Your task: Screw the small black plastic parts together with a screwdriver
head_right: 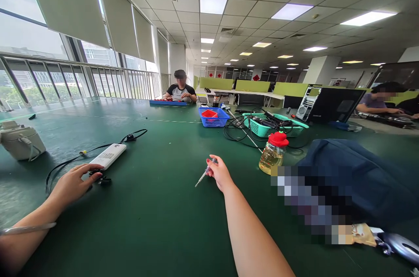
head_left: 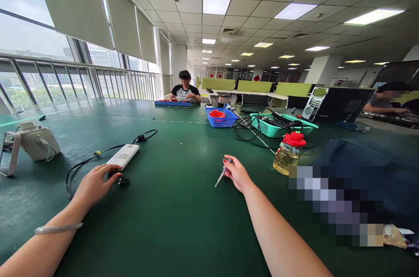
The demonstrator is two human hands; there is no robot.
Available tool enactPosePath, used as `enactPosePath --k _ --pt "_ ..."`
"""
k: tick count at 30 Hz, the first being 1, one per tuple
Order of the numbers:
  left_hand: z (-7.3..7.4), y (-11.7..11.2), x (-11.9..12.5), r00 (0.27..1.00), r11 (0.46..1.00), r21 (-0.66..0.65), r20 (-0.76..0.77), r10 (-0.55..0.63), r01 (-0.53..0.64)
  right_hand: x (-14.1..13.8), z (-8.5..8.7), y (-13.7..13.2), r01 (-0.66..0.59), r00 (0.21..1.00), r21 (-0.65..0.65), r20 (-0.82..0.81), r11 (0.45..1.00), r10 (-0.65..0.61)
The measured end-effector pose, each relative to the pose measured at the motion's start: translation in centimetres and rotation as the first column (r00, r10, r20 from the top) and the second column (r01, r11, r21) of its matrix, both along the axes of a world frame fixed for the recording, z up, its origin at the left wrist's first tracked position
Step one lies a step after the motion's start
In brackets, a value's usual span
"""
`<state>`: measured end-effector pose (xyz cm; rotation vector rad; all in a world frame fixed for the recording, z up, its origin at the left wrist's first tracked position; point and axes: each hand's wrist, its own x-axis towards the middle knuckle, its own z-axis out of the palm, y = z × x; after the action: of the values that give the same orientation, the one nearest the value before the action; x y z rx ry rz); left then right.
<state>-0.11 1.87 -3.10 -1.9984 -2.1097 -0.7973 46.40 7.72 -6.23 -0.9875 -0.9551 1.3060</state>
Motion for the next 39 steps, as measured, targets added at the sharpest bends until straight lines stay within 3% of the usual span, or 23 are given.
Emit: enactPosePath --k 5,12,14,17,28,39 --pt "-0.7 0.1 0.1 0.978 0.983 -0.091 -0.116 -0.171 0.161 0.0 0.0 -0.1 -0.014 1.000 0.002 0.018 1.000 0.013" --pt "-0.7 0.1 0.3 0.977 0.985 -0.080 -0.139 -0.163 0.153 0.0 0.1 -0.2 -0.019 1.000 0.000 0.023 1.000 0.019" --pt "-0.5 0.0 0.3 0.985 0.990 -0.026 -0.103 -0.140 0.138 0.0 0.2 -0.2 -0.021 0.999 -0.005 0.026 1.000 0.021" --pt "-0.2 -0.3 0.4 1.000 0.999 0.037 -0.007 -0.021 0.021 0.0 0.1 -0.2 -0.016 1.000 0.000 0.022 1.000 0.016" --pt "0.8 -0.5 -0.3 0.946 0.970 0.043 0.236 0.221 -0.238 0.1 -0.3 0.1 -0.016 1.000 0.017 0.022 1.000 0.015" --pt "0.7 -0.1 -0.2 0.966 0.976 -0.027 0.144 0.217 -0.215 0.1 -0.2 0.0 -0.009 1.000 0.009 0.028 1.000 0.009"
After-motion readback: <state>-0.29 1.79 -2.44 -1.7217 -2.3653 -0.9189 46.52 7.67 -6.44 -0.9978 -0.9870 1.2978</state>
